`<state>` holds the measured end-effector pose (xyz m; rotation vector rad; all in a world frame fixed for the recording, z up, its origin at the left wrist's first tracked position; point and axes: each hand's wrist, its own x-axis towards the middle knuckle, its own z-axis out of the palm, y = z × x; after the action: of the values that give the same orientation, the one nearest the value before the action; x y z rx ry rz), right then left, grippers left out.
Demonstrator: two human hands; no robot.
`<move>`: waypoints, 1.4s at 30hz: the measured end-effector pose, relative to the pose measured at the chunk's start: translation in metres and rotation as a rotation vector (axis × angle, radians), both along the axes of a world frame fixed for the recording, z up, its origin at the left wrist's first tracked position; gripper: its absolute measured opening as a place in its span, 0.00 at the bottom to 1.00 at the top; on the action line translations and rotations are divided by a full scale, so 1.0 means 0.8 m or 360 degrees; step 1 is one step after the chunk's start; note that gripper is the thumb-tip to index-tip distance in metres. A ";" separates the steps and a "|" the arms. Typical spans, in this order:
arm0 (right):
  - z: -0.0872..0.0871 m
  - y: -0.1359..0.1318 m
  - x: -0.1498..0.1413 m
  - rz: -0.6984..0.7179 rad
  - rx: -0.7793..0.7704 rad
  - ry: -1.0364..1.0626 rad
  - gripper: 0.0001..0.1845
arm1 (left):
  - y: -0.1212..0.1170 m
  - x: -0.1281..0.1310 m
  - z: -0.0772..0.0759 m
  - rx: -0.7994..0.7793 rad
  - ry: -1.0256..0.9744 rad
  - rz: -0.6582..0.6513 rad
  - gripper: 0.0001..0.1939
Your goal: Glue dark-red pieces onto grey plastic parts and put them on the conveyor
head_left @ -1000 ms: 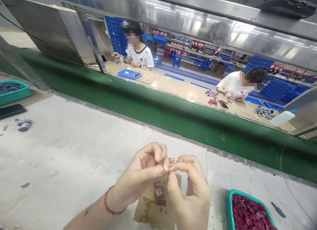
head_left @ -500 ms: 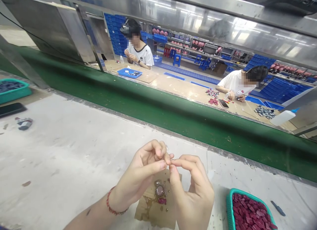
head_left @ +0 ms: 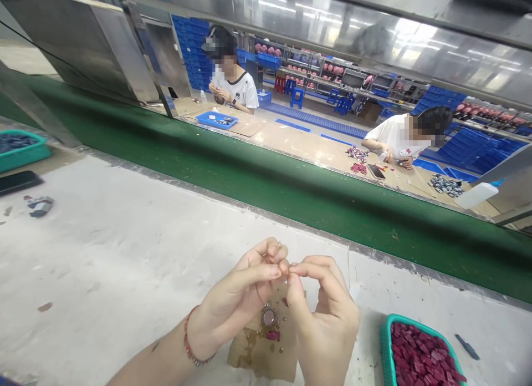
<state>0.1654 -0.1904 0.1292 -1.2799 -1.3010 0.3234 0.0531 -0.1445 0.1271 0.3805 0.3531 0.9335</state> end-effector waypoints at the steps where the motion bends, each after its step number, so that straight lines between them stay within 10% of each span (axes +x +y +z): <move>1: 0.000 0.000 0.000 0.0006 -0.0003 0.0003 0.06 | 0.000 0.000 0.000 -0.0014 -0.0010 -0.0021 0.14; 18: -0.034 0.041 0.065 -0.0572 -0.0349 -0.0217 0.08 | -0.002 -0.002 0.005 -0.0146 -0.0140 0.0052 0.16; 28: 0.003 0.000 0.009 0.0013 0.0373 -0.0370 0.09 | -0.005 -0.003 0.005 0.0040 -0.0064 0.0087 0.14; 42: 0.010 -0.009 -0.001 0.0045 0.0397 -0.0279 0.08 | -0.014 -0.001 0.005 0.0277 0.0010 0.0149 0.10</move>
<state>0.1645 -0.1975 0.1375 -1.0974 -1.4591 0.0659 0.0526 -0.1559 0.1308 0.5299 0.2978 1.0587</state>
